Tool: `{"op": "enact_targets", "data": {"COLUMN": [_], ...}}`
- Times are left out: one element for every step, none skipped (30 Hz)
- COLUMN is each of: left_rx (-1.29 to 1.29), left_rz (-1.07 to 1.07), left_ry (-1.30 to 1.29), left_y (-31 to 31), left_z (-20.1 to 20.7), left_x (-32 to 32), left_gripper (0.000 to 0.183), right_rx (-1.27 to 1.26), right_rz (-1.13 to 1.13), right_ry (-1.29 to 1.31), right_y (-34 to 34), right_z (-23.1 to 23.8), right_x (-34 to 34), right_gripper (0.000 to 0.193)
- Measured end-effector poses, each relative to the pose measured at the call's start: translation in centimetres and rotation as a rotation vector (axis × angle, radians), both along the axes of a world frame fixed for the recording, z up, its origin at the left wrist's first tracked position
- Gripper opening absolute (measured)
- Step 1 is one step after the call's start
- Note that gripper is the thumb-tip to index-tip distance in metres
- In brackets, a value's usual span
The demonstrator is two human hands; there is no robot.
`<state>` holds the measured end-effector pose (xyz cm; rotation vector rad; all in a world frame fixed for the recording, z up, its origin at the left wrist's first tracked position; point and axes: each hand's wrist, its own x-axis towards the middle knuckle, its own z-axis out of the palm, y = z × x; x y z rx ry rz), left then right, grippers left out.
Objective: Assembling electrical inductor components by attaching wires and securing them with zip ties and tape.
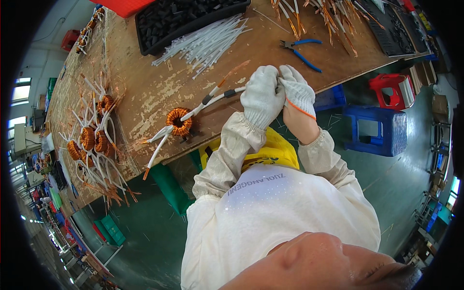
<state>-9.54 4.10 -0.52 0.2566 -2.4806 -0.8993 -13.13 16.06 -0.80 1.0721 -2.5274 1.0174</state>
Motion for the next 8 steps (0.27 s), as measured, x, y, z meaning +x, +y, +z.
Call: {"op": "enact_targets", "data": {"left_rx": [0.231, 0.460, 0.460, 0.337, 0.212, 0.210, 0.098, -0.012], "left_rz": [0.031, 0.062, 0.064, 0.046, 0.022, 0.018, 0.026, 0.038], "left_ry": [0.036, 0.073, 0.071, 0.221, 0.370, 0.370, 0.363, 0.351], "left_y": [0.6, 0.9, 1.2, 1.4, 1.5, 1.5, 1.4, 1.5], "left_z": [-0.1, -0.1, 0.0, 0.3, 0.7, 1.0, 1.2, 1.4], "left_x": [0.2, 0.3, 0.5, 0.8, 1.0, 1.2, 1.3, 1.6], "left_gripper": [0.029, 0.032, 0.032, 0.034, 0.037, 0.037, 0.037, 0.037], "right_rx": [0.001, 0.017, 0.032, 0.031, 0.009, -0.014, 0.082, 0.078], "right_rz": [0.001, -0.028, -0.056, -0.054, -0.088, -0.122, -0.058, -0.067], "right_ry": [-0.004, -0.009, -0.013, -0.015, -0.210, -0.403, -0.170, -0.111], "right_y": [-0.3, -0.7, -1.0, -1.3, -1.7, -2.0, -1.5, -1.8], "right_z": [0.4, 1.1, 1.6, 1.8, 2.0, 2.1, 0.7, 0.3], "right_x": [0.2, 0.2, 0.2, 0.1, 0.0, -0.3, -0.6, -0.7], "right_gripper": [0.049, 0.049, 0.049, 0.049, 0.052, 0.056, 0.064, 0.065]}}
